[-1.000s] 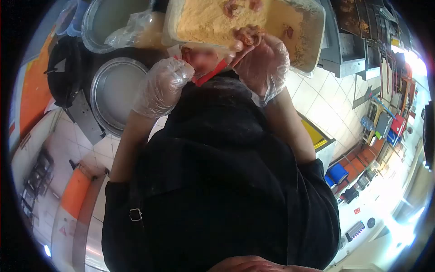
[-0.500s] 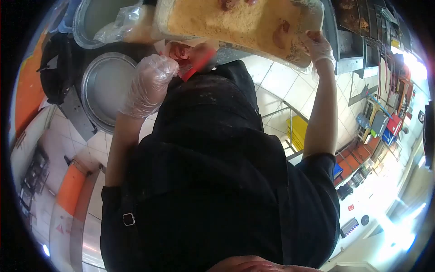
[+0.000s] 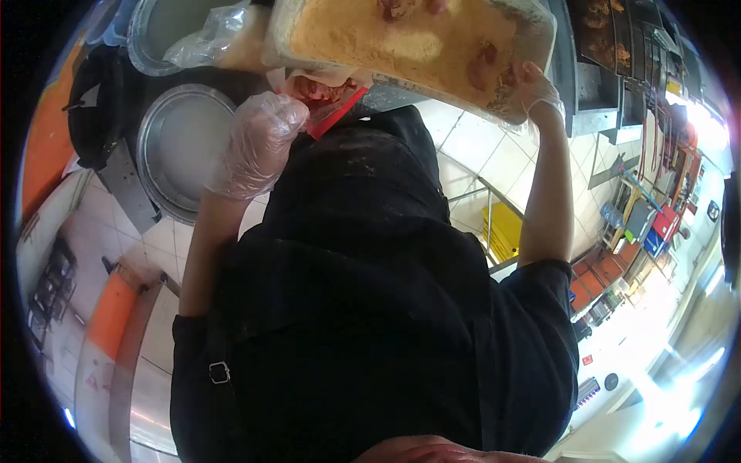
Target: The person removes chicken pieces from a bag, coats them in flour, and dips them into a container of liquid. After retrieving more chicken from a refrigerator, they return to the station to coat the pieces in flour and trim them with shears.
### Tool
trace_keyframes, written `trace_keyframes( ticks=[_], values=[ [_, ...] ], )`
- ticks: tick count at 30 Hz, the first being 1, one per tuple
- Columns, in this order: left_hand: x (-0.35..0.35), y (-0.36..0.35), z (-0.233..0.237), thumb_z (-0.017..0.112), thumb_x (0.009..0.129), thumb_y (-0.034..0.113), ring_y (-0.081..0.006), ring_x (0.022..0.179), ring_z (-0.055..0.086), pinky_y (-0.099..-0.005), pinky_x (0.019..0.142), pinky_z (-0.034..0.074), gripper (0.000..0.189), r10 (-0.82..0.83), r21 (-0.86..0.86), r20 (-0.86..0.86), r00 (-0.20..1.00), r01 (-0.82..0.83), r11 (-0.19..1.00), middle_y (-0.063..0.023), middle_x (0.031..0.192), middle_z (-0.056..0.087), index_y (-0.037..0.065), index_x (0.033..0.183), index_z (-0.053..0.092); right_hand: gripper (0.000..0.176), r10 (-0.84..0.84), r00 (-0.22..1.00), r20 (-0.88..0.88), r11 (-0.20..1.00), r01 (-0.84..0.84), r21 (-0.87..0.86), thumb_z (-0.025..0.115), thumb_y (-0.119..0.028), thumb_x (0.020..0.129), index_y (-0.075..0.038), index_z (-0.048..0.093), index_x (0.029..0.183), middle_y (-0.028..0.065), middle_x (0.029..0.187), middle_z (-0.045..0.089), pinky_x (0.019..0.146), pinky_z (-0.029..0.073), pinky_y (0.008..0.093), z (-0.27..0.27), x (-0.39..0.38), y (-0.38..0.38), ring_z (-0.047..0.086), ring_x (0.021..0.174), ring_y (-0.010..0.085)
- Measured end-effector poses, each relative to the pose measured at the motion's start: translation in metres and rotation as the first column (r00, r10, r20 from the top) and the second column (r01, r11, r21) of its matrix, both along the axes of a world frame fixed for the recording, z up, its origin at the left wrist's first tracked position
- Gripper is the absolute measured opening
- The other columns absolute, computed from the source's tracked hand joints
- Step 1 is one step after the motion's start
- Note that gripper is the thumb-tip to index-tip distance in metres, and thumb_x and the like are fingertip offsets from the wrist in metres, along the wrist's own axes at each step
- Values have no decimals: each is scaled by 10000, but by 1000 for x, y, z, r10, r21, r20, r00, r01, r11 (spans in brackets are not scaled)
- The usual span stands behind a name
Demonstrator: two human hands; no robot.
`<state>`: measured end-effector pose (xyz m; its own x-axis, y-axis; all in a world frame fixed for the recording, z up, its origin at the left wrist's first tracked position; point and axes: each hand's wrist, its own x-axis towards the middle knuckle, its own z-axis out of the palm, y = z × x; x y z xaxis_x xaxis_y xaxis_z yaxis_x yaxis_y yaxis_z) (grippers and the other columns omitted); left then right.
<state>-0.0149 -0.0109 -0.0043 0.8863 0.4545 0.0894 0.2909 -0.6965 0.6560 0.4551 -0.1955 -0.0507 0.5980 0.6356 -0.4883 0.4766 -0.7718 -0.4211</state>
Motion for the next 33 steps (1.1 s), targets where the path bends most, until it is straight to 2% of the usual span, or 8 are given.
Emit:
trace_keyframes(
  ticks=[6, 9, 11, 15, 18, 20, 24, 33],
  values=[
    [-5, 0, 1, 688, 854, 19, -376, 857, 620, -476, 752, 484, 96, 0, -1, 12, 1000, 0, 1000, -147, 899, 657, 48, 940, 658, 391, 15, 931, 364, 1000, -6, -27, 612, -380, 1015, -103, 718, 1269, 90, 1181, 756, 936, 539, 333, 40, -30, 22, 719, 1022, 193],
    [-9, 0, 1, 694, 851, 29, -374, 864, 620, -483, 771, 493, 134, -2, 1, -30, 1000, 2, 1000, -152, 945, 661, 46, 980, 665, 356, -138, 975, 176, 971, 168, -170, 643, -327, 1011, -73, 724, 1248, 84, 1141, 758, 938, 543, 324, 80, -84, 52, 714, 1030, 177],
    [-12, 0, -4, 702, 846, 37, -371, 892, 629, -477, 804, 510, 166, -20, 17, 38, 999, 19, 1000, -157, 977, 662, 49, 1009, 674, 229, -147, 949, -280, 952, 213, 222, 671, -121, 975, -76, 741, 1189, 107, 1051, 768, 874, 556, 335, 79, -107, 54, 723, 975, 219],
    [-16, -3, -12, 694, 854, 41, -371, 935, 645, -468, 832, 525, 195, -23, 131, 66, 998, 14, 991, -152, 997, 672, 50, 1048, 675, 218, 490, 871, 19, 676, -394, 623, 619, -61, 979, -96, 751, 1149, 106, 1057, 755, 871, 557, 322, 95, -203, 84, 711, 942, 221],
    [-18, -6, -9, 672, 880, 42, -370, 955, 655, -457, 828, 532, 217, -39, 109, -80, 996, 47, 993, -140, 1014, 679, 56, 1097, 672, 212, 680, 729, -80, 575, -462, 676, 620, -65, 959, -119, 756, 1112, 103, 1095, 748, 901, 552, 335, 93, -255, 113, 721, 1008, 239],
    [-20, -8, -12, 653, 900, 38, -371, 936, 653, -453, 804, 534, 236, 27, 34, -81, 996, -24, 999, -142, 1011, 675, 55, 1135, 666, 244, 884, 462, 77, 430, -866, 256, 638, -47, 887, -79, 721, 1113, 115, 1077, 740, 873, 550, 426, 71, -282, 132, 711, 985, 288],
    [-22, -3, -21, 655, 904, 39, -374, 924, 648, -448, 794, 535, 258, -67, 169, 20, 998, 62, 984, -155, 994, 664, 56, 1161, 667, 252, 889, 389, 243, 410, -911, -39, 676, -93, 836, -103, 749, 1077, 113, 1113, 745, 873, 559, 410, 25, -307, 153, 724, 1017, 298],
    [-40, -13, -34, 622, 901, 23, -380, 938, 643, -465, 805, 532, 269, -66, 112, 51, 996, 60, 992, -161, 1002, 660, 54, 1165, 669, 303, 899, 437, -16, 400, -838, -371, 696, -221, 907, -124, 758, 1187, 100, 1264, 724, 915, 555, 409, 5, -336, 168, 700, 1167, 258]
  ],
)
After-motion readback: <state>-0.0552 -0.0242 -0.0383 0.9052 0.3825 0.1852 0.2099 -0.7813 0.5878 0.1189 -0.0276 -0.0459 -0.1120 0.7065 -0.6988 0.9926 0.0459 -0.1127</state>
